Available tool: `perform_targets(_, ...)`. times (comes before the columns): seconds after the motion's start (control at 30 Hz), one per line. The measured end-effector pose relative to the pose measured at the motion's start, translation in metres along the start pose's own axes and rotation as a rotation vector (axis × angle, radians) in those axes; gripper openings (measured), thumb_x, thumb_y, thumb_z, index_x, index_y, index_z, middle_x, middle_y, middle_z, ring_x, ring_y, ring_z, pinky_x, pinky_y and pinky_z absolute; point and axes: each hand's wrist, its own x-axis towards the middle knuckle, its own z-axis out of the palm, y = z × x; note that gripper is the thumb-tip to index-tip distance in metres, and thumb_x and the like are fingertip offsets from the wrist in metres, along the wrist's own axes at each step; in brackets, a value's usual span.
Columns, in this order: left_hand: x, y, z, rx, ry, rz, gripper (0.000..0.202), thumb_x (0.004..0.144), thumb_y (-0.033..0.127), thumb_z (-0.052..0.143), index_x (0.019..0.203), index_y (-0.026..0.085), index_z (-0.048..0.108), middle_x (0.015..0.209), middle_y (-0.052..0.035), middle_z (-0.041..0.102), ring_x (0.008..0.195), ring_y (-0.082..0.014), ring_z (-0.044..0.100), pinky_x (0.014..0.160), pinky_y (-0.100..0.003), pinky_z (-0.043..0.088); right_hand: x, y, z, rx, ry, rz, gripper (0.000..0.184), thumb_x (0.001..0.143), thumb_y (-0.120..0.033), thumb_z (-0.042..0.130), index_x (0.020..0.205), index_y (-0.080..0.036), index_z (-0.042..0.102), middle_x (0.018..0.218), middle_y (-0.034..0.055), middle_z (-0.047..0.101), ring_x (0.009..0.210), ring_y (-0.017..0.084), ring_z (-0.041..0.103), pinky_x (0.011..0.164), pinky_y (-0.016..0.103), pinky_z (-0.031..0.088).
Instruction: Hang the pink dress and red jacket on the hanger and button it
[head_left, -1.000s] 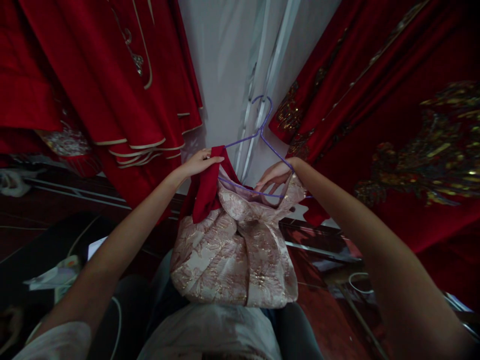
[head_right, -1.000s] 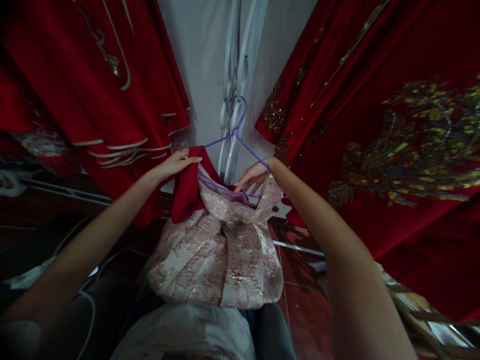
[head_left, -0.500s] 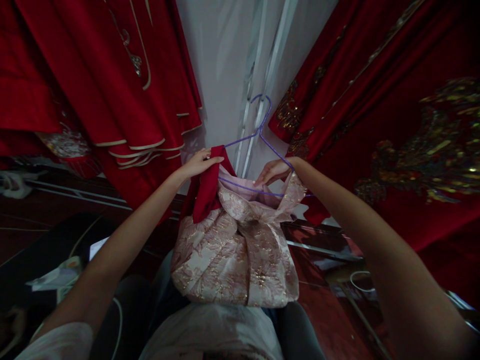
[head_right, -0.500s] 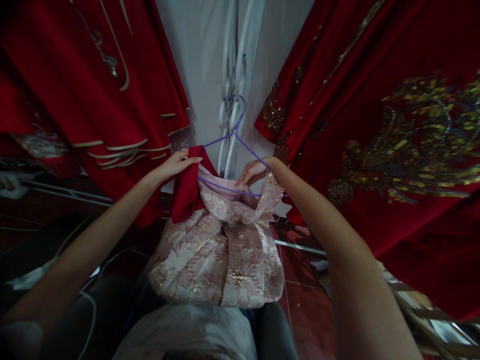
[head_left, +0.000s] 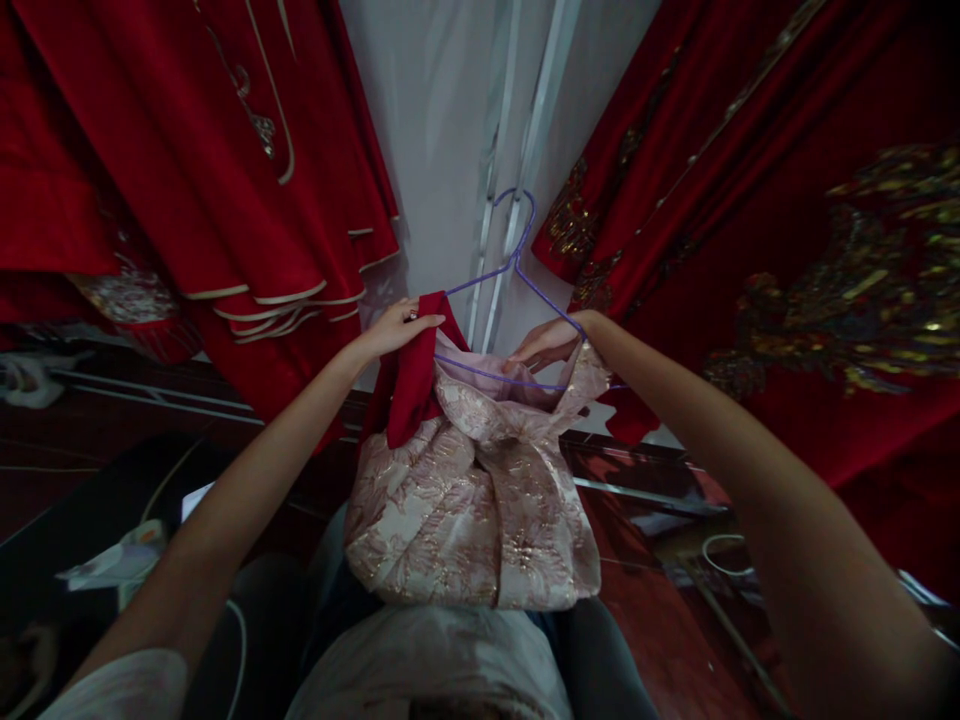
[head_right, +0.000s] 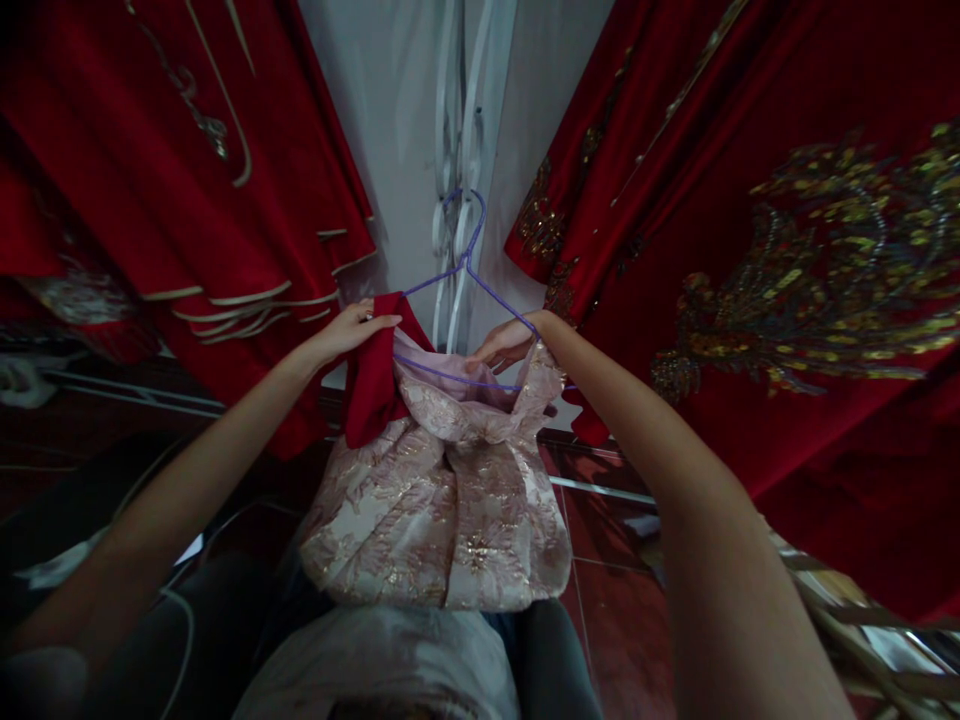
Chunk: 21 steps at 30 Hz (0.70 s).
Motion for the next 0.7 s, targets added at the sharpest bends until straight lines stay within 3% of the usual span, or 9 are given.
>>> perform_targets(0.17,0.0,0.001,-0.001,-0.004,0.003,0.001,0.04,0.076,0.05,0.058,0.053,0.017,0.053,0.073,-0.0025,0.058,0.081,-0.0181,0.051,0.079,-0.029,0.041,0.001,0.001,-0.006,-0.026,0.128,-0.039,0.042,0.064,-0.034,0.076,0.098,-0.01,0.07,0.108,0.0106,0.07,0.104,0.02,0.063,0.099,0.032,0.045)
perform_targets(0.3,0.0,0.003,0.001,-0.009,0.006,-0.016,0.041,0.075,0.05,0.06,0.052,0.018,0.048,0.066,-0.0013,0.052,0.076,-0.0172,0.05,0.076,-0.029,0.041,-0.002,0.001,-0.011,-0.007,0.246,-0.127,0.04,0.065,-0.034,0.075,0.1,-0.016,0.07,0.117,0.0098,0.066,0.114,0.021,0.058,0.102,0.033,0.044)
perform_targets(0.5,-0.002,0.005,0.001,-0.017,0.023,-0.034,0.043,0.073,0.05,0.061,0.05,0.017,0.046,0.07,-0.0018,0.053,0.077,-0.0166,0.05,0.074,-0.028,0.04,-0.006,0.001,-0.004,-0.159,-0.144,0.084,0.04,0.073,-0.051,0.067,0.098,-0.02,0.072,0.123,0.0075,0.062,0.131,0.023,0.043,0.104,0.036,0.04)
perform_targets(0.57,-0.002,0.005,0.001,-0.035,0.018,-0.045,0.04,0.074,0.05,0.06,0.054,0.017,0.052,0.076,-0.0027,0.057,0.079,-0.0172,0.051,0.074,-0.028,0.04,-0.006,0.0,0.0,-0.164,-0.157,0.099,0.04,0.074,-0.052,0.065,0.095,-0.02,0.073,0.119,0.0073,0.064,0.13,0.022,0.044,0.104,0.034,0.039)
perform_targets(0.7,-0.001,0.003,0.002,-0.057,-0.009,-0.069,0.036,0.074,0.051,0.058,0.063,0.017,0.059,0.08,-0.0038,0.06,0.082,-0.0185,0.052,0.073,-0.027,0.039,-0.002,0.002,0.001,-0.073,-0.063,0.119,0.039,0.075,-0.053,0.064,0.09,-0.017,0.072,0.114,0.0082,0.066,0.12,0.02,0.054,0.101,0.031,0.042)
